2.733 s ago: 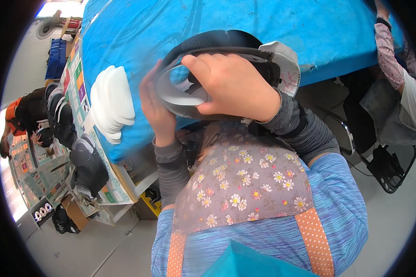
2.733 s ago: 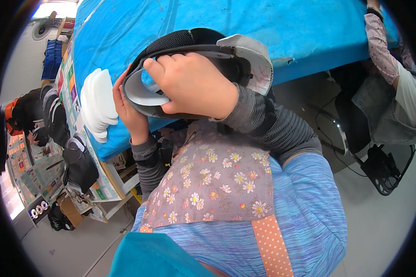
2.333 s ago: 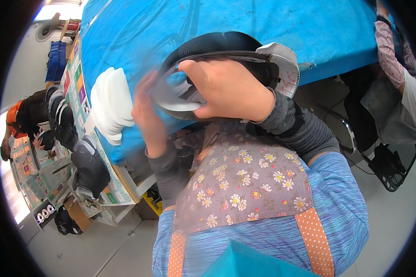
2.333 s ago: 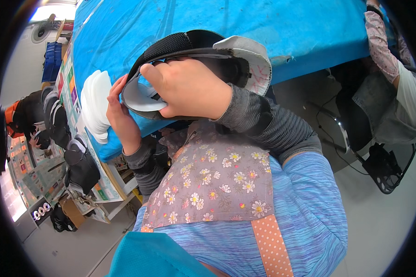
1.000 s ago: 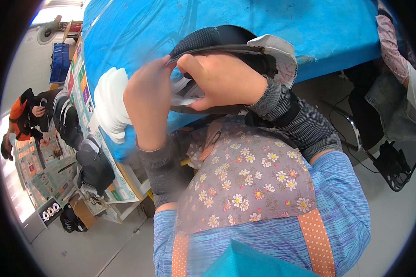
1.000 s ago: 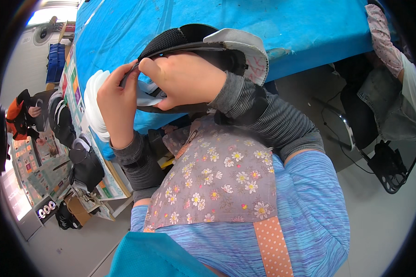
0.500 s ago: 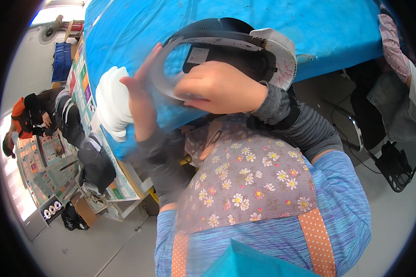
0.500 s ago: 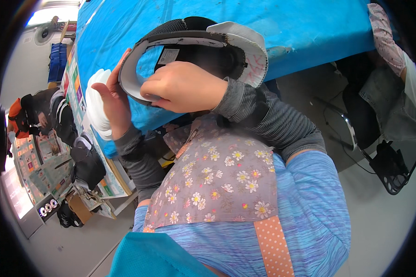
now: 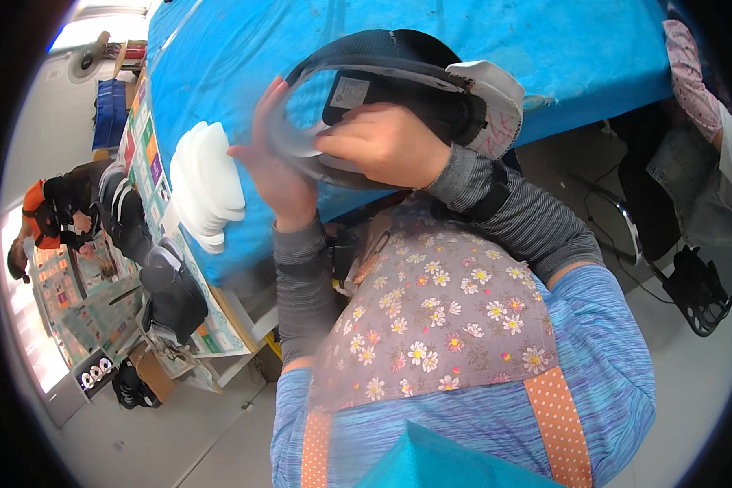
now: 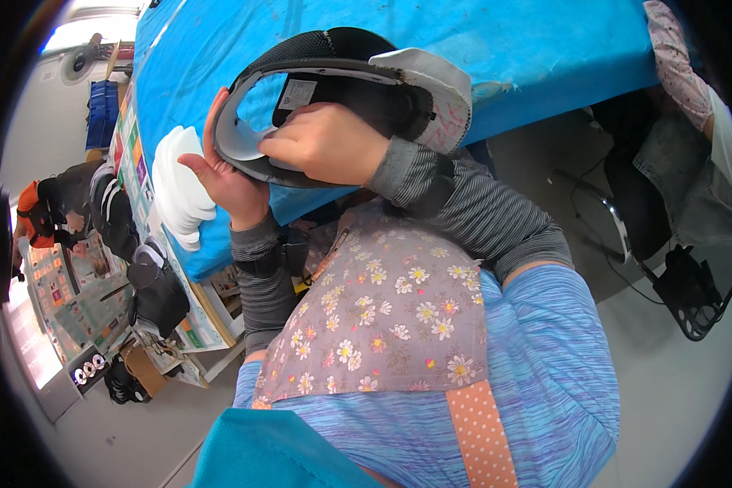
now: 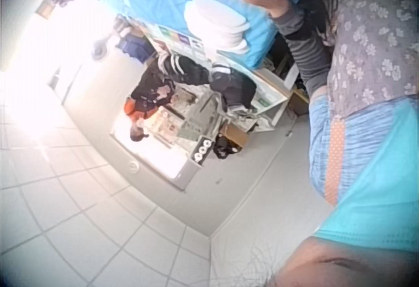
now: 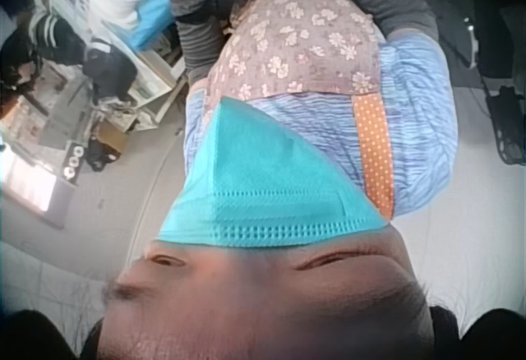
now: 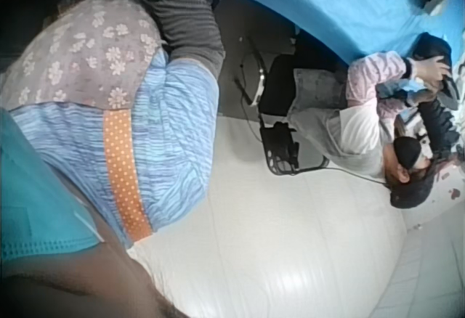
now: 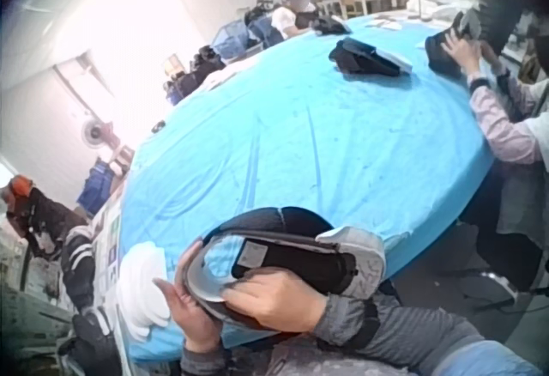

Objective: The person attaches white lining pieces to the interior of black shoe uppers by hand, pressing the materials together and placing the completed units into a yellow basket.

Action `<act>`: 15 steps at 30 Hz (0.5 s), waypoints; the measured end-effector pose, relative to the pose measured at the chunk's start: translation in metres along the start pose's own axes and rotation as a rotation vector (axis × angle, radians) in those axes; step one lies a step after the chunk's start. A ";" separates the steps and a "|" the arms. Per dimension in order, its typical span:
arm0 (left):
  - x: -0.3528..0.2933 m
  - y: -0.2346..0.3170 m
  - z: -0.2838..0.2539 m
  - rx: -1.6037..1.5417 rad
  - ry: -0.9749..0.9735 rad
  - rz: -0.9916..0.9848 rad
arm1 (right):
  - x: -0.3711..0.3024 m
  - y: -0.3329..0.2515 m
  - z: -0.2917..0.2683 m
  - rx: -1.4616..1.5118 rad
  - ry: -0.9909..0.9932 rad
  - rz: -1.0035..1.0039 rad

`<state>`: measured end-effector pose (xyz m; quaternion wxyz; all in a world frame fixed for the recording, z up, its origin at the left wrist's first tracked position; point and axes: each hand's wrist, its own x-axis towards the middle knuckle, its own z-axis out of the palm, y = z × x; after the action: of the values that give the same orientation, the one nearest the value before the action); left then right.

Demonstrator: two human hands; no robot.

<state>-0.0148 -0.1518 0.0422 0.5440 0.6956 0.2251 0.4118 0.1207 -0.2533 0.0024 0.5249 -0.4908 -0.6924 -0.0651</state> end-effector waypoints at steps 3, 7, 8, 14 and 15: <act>-0.001 0.002 0.007 -0.005 0.026 0.003 | -0.002 0.001 0.009 -0.006 -0.054 -0.007; 0.001 0.000 0.014 -0.040 0.062 0.003 | -0.003 0.000 0.015 -0.033 -0.065 -0.007; 0.001 -0.001 0.014 -0.040 0.063 0.001 | -0.003 -0.001 0.016 -0.050 -0.080 0.006; -0.008 -0.012 0.018 -0.315 0.107 -0.048 | -0.005 0.005 0.021 -0.061 -0.109 0.084; -0.019 -0.019 0.014 -0.286 0.087 -0.037 | -0.005 0.005 0.023 -0.057 -0.095 0.090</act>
<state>-0.0113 -0.1681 0.0177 0.6347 0.5881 0.2004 0.4595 0.1093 -0.2401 -0.0138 0.4795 -0.5387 -0.6917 -0.0379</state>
